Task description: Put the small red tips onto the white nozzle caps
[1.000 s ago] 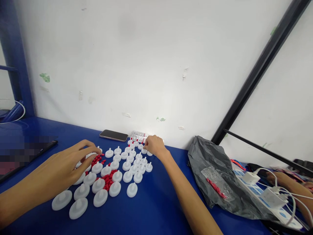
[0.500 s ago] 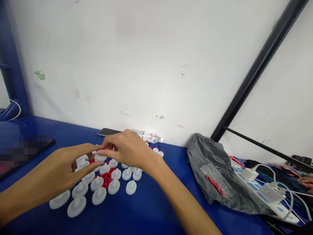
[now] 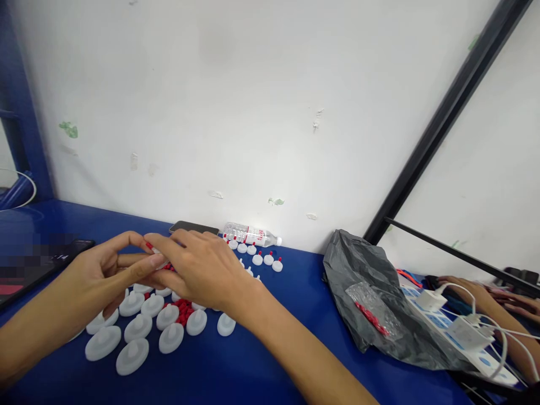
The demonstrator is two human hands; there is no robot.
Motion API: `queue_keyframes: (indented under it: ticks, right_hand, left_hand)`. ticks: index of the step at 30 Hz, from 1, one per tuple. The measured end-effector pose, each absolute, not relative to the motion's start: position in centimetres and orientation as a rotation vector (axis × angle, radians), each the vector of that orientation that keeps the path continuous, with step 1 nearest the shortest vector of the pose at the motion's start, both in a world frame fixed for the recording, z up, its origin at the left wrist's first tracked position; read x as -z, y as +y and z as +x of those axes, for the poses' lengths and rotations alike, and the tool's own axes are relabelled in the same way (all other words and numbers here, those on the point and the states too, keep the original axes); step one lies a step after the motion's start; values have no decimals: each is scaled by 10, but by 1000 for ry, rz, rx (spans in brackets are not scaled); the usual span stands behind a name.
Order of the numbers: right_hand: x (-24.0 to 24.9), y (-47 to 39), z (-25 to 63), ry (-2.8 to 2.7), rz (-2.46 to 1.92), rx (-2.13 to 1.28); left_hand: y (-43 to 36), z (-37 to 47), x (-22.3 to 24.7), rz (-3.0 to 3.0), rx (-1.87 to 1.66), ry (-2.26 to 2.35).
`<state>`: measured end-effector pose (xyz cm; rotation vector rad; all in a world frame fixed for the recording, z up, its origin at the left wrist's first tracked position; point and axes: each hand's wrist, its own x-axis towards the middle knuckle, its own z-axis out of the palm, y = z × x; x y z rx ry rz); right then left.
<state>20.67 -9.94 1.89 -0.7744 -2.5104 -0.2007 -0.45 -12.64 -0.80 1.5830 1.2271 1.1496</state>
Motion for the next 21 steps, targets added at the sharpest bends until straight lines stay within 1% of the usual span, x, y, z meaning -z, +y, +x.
queue_keyframes:
  ticks: [5,10,13,15,18,20,21]
  right_hand:
    - [-20,-97,216,-2556,-698,150]
    - [-22,-92,220,-2577,-608,94]
    - [-19,-83,217,-2601,-482,178]
    - [-19,-73,221,-2596,-472,281]
    - [-29,-56,247,-2447,-738,395]
    - [-37,-45,272,-2209,-1047,407]
    - [-40,-40,283,-2145,-1116,413]
  left_hand:
    - [-129,-3,12,1829,-1200,1274]
    - [-136,3,19,2125,-1420,1448]
    - [-138,4,21,2033,-1387,1542]
    - [-135,-2,19,1888,-1301,1481]
    - [-126,-18,15,1706,-1242,1350]
    - [-120,-28,14,1768,-1307,1404]
    - [-118,-30,15,1849,-1335,1462]
